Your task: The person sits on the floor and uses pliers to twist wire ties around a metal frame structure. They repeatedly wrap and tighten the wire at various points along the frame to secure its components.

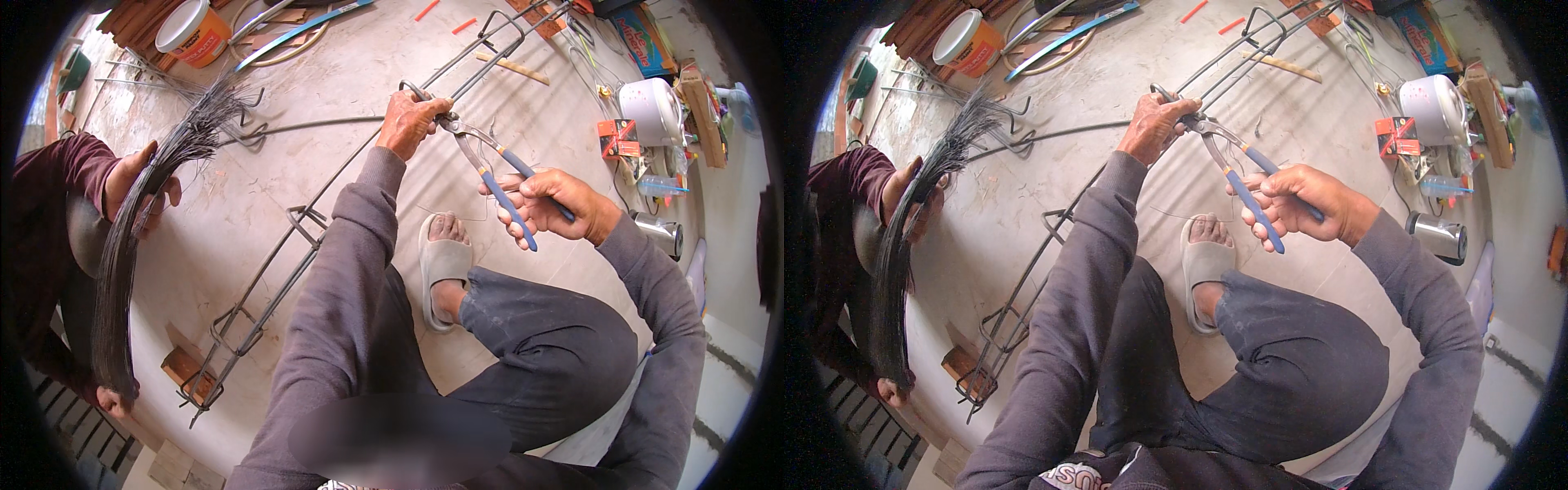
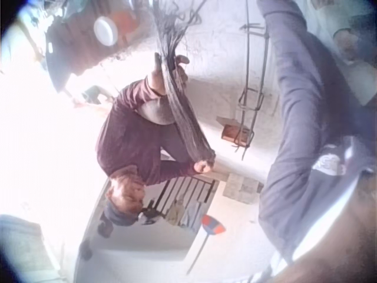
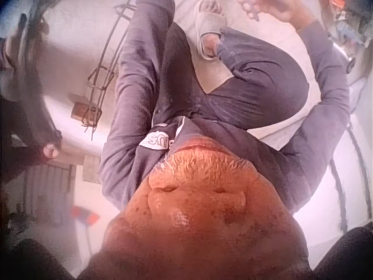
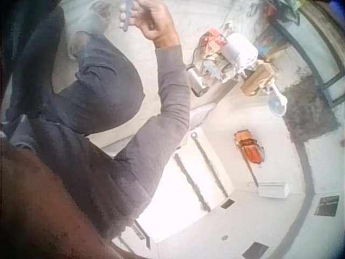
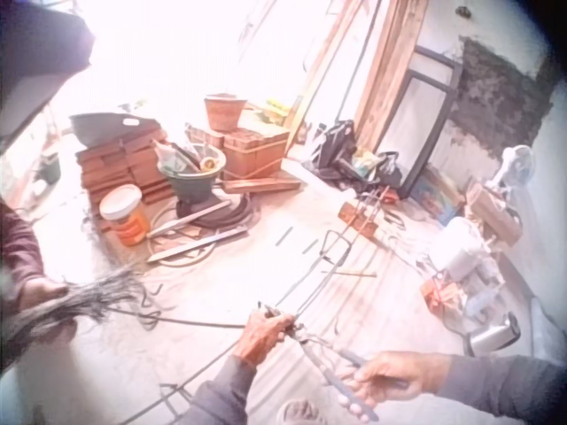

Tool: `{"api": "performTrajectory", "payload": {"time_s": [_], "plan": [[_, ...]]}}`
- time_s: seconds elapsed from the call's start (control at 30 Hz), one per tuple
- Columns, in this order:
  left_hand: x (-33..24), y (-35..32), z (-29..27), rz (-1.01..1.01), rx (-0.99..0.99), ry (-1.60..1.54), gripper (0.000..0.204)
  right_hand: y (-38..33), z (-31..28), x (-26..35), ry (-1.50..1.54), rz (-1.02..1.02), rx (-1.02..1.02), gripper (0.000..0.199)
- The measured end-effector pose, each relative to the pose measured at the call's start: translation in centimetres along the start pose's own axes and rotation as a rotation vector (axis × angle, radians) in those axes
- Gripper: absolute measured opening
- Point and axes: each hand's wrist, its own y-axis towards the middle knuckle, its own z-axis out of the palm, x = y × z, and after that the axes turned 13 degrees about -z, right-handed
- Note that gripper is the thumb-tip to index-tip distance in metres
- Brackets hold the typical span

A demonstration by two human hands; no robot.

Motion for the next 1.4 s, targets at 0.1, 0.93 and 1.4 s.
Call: {"api": "performTrajectory", "payload": {"time_s": [0.1,0.93,1.4], "plan": [[-0.8,-0.4,0.1,0.002,0.011,0.054,0.038,-0.1,0.2,-0.1,-0.038,0.0,-0.037,0.05],[0.3,0.7,-0.1,0.033,-0.004,0.045,0.032,-0.7,2.6,0.2,-0.407,-0.036,-0.225,0.048],[0.1,0.4,0.3,0.005,-0.074,0.093,0.03,-0.7,2.8,0.2,-1.593,-0.192,-0.303,0.011]]}}
